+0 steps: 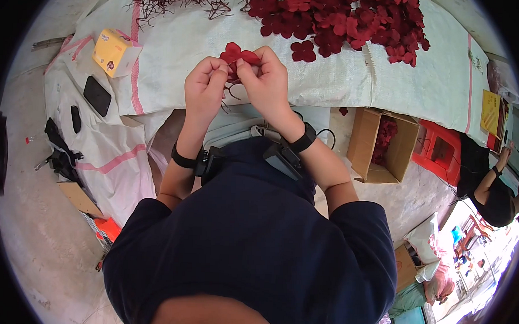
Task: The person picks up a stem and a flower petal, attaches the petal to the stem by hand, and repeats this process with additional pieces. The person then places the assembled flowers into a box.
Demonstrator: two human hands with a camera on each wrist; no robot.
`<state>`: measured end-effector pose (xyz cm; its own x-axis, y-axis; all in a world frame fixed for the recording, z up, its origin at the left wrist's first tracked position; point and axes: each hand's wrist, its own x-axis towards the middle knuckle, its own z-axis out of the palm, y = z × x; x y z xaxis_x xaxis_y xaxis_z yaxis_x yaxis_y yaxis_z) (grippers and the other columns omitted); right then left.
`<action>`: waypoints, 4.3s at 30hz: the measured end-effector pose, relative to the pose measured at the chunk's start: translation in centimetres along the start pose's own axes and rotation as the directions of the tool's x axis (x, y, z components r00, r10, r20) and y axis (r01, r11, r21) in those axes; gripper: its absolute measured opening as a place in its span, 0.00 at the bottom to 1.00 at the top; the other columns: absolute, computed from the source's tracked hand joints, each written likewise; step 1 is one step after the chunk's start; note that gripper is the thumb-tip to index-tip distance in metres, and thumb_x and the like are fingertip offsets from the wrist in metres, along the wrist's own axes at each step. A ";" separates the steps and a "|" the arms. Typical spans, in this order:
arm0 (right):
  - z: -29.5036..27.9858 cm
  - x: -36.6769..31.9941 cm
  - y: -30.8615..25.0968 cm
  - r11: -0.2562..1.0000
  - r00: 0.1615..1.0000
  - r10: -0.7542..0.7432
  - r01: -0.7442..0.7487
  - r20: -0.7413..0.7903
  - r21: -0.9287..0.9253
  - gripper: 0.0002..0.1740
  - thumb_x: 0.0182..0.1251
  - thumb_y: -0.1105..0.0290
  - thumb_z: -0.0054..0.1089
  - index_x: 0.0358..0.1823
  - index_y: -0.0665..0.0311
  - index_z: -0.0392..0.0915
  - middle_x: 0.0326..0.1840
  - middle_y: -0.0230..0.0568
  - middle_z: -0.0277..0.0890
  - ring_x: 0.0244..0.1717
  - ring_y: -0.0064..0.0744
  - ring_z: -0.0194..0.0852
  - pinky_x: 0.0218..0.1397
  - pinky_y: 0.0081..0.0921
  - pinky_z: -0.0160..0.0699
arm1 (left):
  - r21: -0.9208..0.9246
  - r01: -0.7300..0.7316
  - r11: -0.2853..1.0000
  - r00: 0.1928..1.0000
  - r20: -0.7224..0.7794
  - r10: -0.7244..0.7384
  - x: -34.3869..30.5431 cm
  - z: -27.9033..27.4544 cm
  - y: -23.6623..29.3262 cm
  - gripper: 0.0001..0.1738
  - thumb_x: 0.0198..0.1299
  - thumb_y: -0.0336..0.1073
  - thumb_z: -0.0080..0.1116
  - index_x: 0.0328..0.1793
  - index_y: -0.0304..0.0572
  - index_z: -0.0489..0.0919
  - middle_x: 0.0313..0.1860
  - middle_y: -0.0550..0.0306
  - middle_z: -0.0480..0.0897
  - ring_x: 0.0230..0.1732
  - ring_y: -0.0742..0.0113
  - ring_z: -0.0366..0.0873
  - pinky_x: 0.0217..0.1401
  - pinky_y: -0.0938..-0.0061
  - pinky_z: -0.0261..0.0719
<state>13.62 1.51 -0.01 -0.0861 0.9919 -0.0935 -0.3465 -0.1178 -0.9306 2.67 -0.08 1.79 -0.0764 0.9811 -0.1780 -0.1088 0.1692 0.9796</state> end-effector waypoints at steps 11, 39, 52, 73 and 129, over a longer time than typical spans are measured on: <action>-0.6 0.1 -0.2 0.997 0.998 0.000 0.004 0.060 -0.073 0.04 0.57 0.78 0.49 0.29 0.67 0.64 0.28 0.34 0.70 0.28 0.15 0.67 0.32 0.13 0.70 | 0.022 -0.004 1.000 0.999 0.039 0.003 0.0 -0.2 0.0 0.03 0.53 0.25 0.44 0.28 0.35 0.69 0.20 0.68 0.70 0.20 0.86 0.60 0.20 0.89 0.57; -1.0 0.0 -0.4 0.974 0.991 -0.075 0.097 0.112 -0.206 0.04 0.57 0.78 0.49 0.31 0.68 0.64 0.29 0.32 0.68 0.28 0.13 0.64 0.29 0.11 0.66 | 0.002 0.002 1.000 0.998 0.061 -0.002 -0.1 0.0 -0.2 0.04 0.53 0.25 0.43 0.28 0.36 0.69 0.20 0.68 0.69 0.20 0.86 0.60 0.21 0.89 0.57; -1.2 -0.1 0.0 0.960 0.985 -0.128 0.151 0.113 -0.235 0.04 0.57 0.79 0.47 0.32 0.68 0.62 0.31 0.35 0.69 0.30 0.16 0.65 0.33 0.13 0.69 | -0.020 0.023 1.000 0.997 0.072 -0.021 0.1 0.2 0.0 0.04 0.52 0.25 0.43 0.27 0.36 0.69 0.20 0.67 0.70 0.19 0.86 0.61 0.17 0.89 0.58; -0.6 -0.6 0.0 0.928 0.970 -0.238 0.245 0.058 -0.280 0.05 0.57 0.80 0.47 0.32 0.68 0.61 0.31 0.38 0.68 0.30 0.17 0.64 0.32 0.13 0.67 | -0.064 -0.001 0.998 0.999 0.050 0.004 -0.1 0.6 -0.2 0.04 0.53 0.27 0.44 0.28 0.37 0.70 0.21 0.67 0.71 0.18 0.86 0.61 0.17 0.89 0.58; -0.8 -0.3 0.4 0.982 0.971 -0.188 0.183 0.149 0.053 0.03 0.60 0.80 0.42 0.30 0.68 0.61 0.29 0.35 0.66 0.29 0.16 0.64 0.31 0.13 0.70 | -0.122 0.029 0.992 0.994 0.105 -0.016 -0.3 0.6 0.1 0.05 0.55 0.27 0.43 0.28 0.36 0.70 0.21 0.67 0.70 0.19 0.86 0.61 0.18 0.88 0.59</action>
<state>14.23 1.20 -0.60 -0.1576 0.9779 0.1374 -0.4051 0.0629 -0.9121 3.31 -0.25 1.99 0.0299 0.9827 -0.1827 -0.2314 0.1846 0.9552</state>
